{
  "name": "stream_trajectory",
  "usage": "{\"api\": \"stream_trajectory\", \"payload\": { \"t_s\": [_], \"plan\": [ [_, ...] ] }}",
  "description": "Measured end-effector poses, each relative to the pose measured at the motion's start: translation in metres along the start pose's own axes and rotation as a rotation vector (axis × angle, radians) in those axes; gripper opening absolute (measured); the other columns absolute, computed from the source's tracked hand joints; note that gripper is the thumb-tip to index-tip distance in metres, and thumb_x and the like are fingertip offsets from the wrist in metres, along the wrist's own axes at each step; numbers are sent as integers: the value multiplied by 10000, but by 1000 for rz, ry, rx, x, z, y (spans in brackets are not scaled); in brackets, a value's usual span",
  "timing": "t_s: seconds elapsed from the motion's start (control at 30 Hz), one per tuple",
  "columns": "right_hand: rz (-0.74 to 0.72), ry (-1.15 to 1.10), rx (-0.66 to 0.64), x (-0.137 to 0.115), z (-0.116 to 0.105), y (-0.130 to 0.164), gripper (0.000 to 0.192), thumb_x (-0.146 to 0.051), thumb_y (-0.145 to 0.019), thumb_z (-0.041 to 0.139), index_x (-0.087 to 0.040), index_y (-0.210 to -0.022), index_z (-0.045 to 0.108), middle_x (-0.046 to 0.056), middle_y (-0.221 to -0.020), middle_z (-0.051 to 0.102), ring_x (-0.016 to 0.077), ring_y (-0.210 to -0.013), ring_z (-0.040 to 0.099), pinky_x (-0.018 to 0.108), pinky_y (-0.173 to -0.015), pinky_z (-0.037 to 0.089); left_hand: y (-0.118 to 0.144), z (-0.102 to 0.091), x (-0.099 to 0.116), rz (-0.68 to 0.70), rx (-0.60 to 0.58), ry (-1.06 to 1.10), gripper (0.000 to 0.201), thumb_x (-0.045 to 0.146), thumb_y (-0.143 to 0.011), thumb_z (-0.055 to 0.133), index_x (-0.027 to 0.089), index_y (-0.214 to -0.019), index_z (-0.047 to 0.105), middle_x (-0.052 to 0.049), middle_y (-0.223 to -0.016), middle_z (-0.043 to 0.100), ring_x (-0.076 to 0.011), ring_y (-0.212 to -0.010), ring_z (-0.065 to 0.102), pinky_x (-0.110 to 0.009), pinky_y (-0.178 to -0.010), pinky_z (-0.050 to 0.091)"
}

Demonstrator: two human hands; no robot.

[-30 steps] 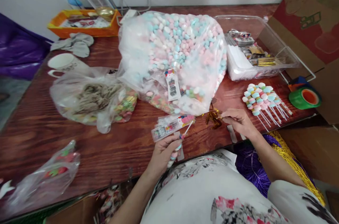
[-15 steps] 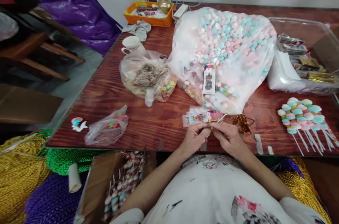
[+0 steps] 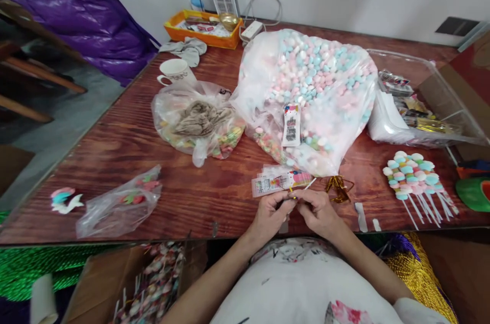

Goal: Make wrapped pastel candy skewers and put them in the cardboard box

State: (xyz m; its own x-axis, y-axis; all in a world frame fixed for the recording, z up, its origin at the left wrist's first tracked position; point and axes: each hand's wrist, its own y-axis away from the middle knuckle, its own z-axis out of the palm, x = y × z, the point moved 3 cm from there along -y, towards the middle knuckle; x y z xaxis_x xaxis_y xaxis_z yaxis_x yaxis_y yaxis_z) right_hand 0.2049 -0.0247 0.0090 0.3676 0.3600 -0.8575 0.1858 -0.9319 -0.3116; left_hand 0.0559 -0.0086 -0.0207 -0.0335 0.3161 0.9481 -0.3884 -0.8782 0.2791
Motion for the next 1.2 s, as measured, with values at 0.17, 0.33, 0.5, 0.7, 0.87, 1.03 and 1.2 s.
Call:
{"api": "stream_trajectory", "payload": {
  "t_s": [0.17, 0.33, 0.5, 0.7, 0.87, 1.03, 1.2],
  "plan": [
    [30, 37, 4, 0, -5, 2, 479, -69, -819, 543, -207, -1274, 604, 25, -838, 698, 141, -699, 626, 273, -688, 526, -2, -1, -4, -12, 22, 17, 257, 393, -819, 645, 140, -791, 682, 46, -578, 483, -46, -468, 385, -168, -459, 339],
    [148, -97, 243, 8, -22, 14, 528, -200, -845, 651, -260, -1353, 520, 46, -1035, 618, 136, -797, 570, 275, -718, 517, 0, 0, 1, 52, 54, -18, 239, 375, -845, 636, 147, -794, 687, 39, -611, 501, -44, -481, 384, -174, -474, 339],
    [204, -246, 355, 17, -34, 20, 622, -227, -825, 681, -291, -1405, 465, 51, -1140, 613, 121, -788, 558, 271, -711, 514, 2, 1, 10, 206, 43, -168, 210, 314, -887, 604, 153, -787, 696, 24, -659, 523, -68, -557, 432, -195, -544, 376],
    [370, -426, 137, 15, -12, 14, 172, -267, -776, 723, -207, -936, 741, 23, -878, 718, 157, -804, 632, 286, -773, 516, 2, 7, 30, 428, 43, -273, 166, 237, -896, 598, 154, -791, 695, 2, -695, 585, -101, -652, 510, -226, -644, 417],
    [480, -596, 112, 21, 0, 12, 121, -307, -744, 752, -193, -767, 719, -10, -728, 684, 121, -658, 574, 255, -682, 472, 6, 8, 45, 491, 25, -322, 171, 204, -901, 584, 151, -781, 693, 1, -670, 576, -102, -645, 499, -224, -630, 404],
    [470, -665, -256, 29, -1, 4, 291, -424, -772, 714, -167, -699, 597, -39, -610, 539, 95, -566, 446, 227, -567, 366, 5, 4, 44, 399, -102, -325, 208, 218, -880, 593, 129, -722, 697, 1, -623, 562, -91, -602, 485, -219, -609, 392],
    [33, -114, -462, 7, -16, -2, 216, -272, -912, 518, -179, -718, 499, -15, -673, 488, 124, -646, 422, 259, -613, 341, 2, -1, 32, 108, -292, -186, 215, 295, -785, 660, 114, -677, 704, 10, -570, 544, -69, -504, 438, -196, -487, 340]
  ]
}}
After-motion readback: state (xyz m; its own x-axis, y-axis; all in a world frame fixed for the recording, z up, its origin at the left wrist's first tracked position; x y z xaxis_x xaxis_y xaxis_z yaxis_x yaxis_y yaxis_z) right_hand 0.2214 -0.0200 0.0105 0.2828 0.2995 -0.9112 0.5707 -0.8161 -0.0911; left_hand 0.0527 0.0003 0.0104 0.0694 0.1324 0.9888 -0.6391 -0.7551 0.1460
